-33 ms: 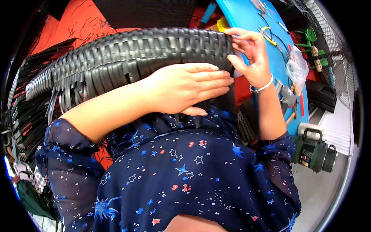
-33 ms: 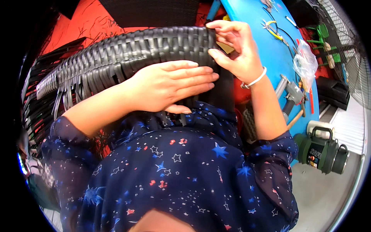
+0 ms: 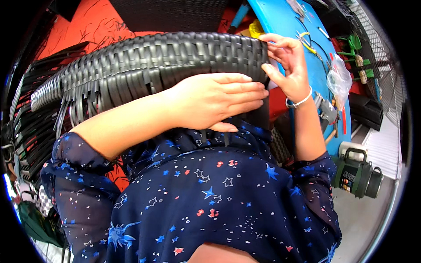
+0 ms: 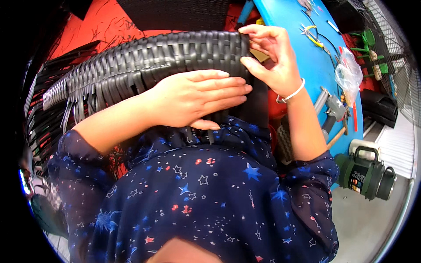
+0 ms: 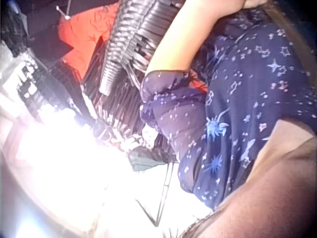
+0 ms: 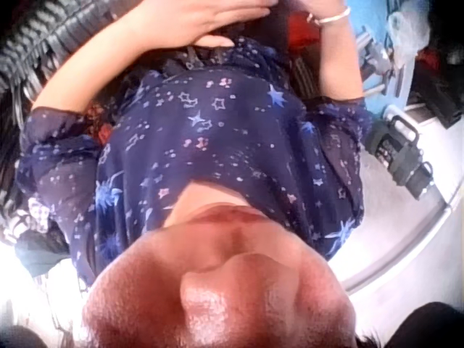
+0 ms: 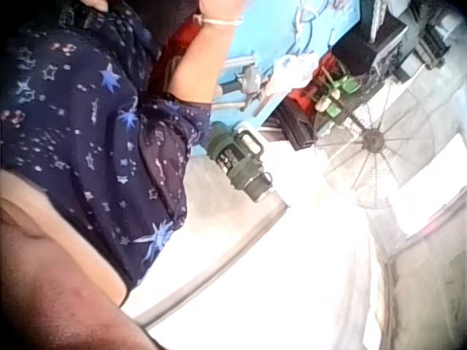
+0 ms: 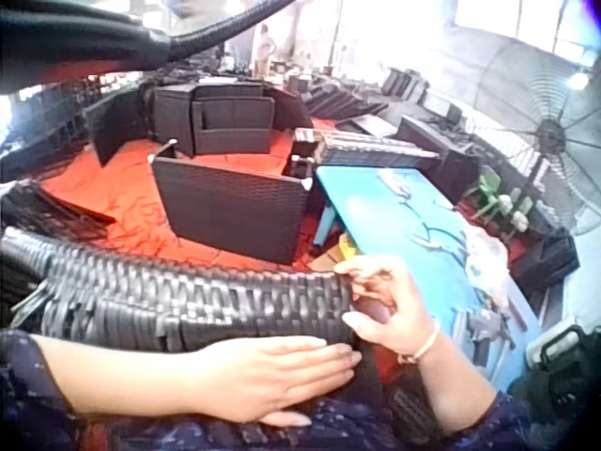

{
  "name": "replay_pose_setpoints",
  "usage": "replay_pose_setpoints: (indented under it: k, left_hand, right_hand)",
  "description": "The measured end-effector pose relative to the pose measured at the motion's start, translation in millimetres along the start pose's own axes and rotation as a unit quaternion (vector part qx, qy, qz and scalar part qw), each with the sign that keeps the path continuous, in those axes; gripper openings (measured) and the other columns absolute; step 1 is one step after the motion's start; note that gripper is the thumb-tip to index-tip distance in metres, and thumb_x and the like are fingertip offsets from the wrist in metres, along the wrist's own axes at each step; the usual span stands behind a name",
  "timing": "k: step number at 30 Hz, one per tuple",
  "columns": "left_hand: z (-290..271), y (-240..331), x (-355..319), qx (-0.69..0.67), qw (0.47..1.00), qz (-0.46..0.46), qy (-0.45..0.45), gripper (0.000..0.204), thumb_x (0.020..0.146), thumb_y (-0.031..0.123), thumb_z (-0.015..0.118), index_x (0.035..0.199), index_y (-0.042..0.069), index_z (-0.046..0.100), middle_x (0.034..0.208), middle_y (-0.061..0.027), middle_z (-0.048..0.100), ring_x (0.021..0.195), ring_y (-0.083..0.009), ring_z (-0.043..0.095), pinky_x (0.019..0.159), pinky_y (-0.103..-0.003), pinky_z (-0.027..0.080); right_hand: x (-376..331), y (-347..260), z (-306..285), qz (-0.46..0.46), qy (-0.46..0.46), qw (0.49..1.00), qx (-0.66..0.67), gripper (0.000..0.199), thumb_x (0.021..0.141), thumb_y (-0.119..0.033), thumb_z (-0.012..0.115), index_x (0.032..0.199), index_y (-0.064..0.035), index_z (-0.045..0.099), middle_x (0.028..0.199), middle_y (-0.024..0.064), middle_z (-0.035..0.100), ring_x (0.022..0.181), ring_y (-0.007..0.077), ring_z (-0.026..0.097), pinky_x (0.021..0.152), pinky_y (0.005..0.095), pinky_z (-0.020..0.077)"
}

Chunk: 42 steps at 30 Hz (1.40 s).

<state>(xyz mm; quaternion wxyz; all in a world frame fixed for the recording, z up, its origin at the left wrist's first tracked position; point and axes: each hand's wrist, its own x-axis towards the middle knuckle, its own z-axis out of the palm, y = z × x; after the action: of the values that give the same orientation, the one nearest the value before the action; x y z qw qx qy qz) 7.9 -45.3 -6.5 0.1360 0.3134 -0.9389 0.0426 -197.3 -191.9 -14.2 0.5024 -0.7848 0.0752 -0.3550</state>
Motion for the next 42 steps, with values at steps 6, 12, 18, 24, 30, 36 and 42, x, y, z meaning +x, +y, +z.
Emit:
replay_pose_setpoints:
  k: [6,12,18,24,30,36,42]
  left_hand:
    - [10,0,-4,0.014,1.000,0.009,0.014,0.069,0.097,0.054,0.042,0.146,0.005,0.043,0.157,-0.0075,0.035,0.146,-0.0177,0.029,0.122,-0.038,0.020]
    - [13,-3,-6,0.027,1.000,0.007,0.014,0.069,0.097,0.054,0.041,0.147,0.006,0.042,0.157,-0.0070,0.035,0.146,-0.0187,0.029,0.122,-0.039,0.018]
    - [15,-2,-5,0.019,0.999,0.011,0.030,0.069,0.096,0.054,0.042,0.146,0.006,0.043,0.157,-0.0080,0.035,0.146,-0.0187,0.029,0.122,-0.039,0.019]
    - [15,0,-6,0.014,1.000,0.007,0.023,0.069,0.096,0.054,0.042,0.146,0.006,0.043,0.157,-0.0077,0.035,0.146,-0.0180,0.029,0.122,-0.039,0.019]
    - [15,1,-4,0.024,1.000,0.006,0.018,0.069,0.096,0.053,0.043,0.146,0.005,0.043,0.157,-0.0077,0.034,0.147,-0.0177,0.028,0.123,-0.038,0.017]
    - [11,0,-1,0.027,1.000,0.004,0.001,0.068,0.097,0.054,0.042,0.145,0.006,0.044,0.157,-0.0067,0.035,0.146,-0.0173,0.029,0.123,-0.037,0.018]
    - [9,-1,0,0.002,1.000,0.009,0.013,0.065,0.098,0.052,0.043,0.143,0.006,0.047,0.153,-0.0076,0.041,0.144,-0.0185,0.034,0.122,-0.038,0.021]
  right_hand:
    - [-3,3,17,0.076,0.044,0.990,0.106,0.057,0.088,-0.002,0.066,0.137,-0.0030,0.037,0.137,0.0163,0.048,0.128,0.0243,0.048,0.111,0.0385,0.0354]
    - [-8,-8,46,0.137,0.105,0.983,0.065,0.068,0.088,-0.005,0.069,0.145,-0.0021,0.033,0.137,0.0153,0.047,0.130,0.0249,0.045,0.112,0.0371,0.0330]
    - [-8,-8,46,0.151,0.127,0.973,0.123,0.061,0.087,-0.003,0.069,0.140,-0.0024,0.038,0.130,0.0125,0.051,0.123,0.0220,0.049,0.109,0.0364,0.0366]
    - [-6,-9,56,0.172,0.184,0.953,0.167,0.055,0.088,-0.001,0.067,0.137,-0.0020,0.043,0.129,0.0112,0.053,0.120,0.0209,0.052,0.107,0.0351,0.0387]
    - [-19,2,32,0.132,0.078,0.951,0.268,0.063,0.095,-0.014,0.059,0.149,0.0007,0.031,0.148,0.0161,0.040,0.139,0.0259,0.038,0.116,0.0385,0.0276]
    - [-22,10,23,0.142,0.110,0.947,0.267,0.050,0.102,-0.016,0.047,0.147,0.0018,0.036,0.147,0.0159,0.043,0.139,0.0247,0.038,0.116,0.0363,0.0283]
    - [-7,-7,33,0.233,0.145,0.938,0.211,0.046,0.097,-0.012,0.060,0.140,-0.0022,0.047,0.130,0.0083,0.055,0.122,0.0163,0.051,0.105,0.0294,0.0392]
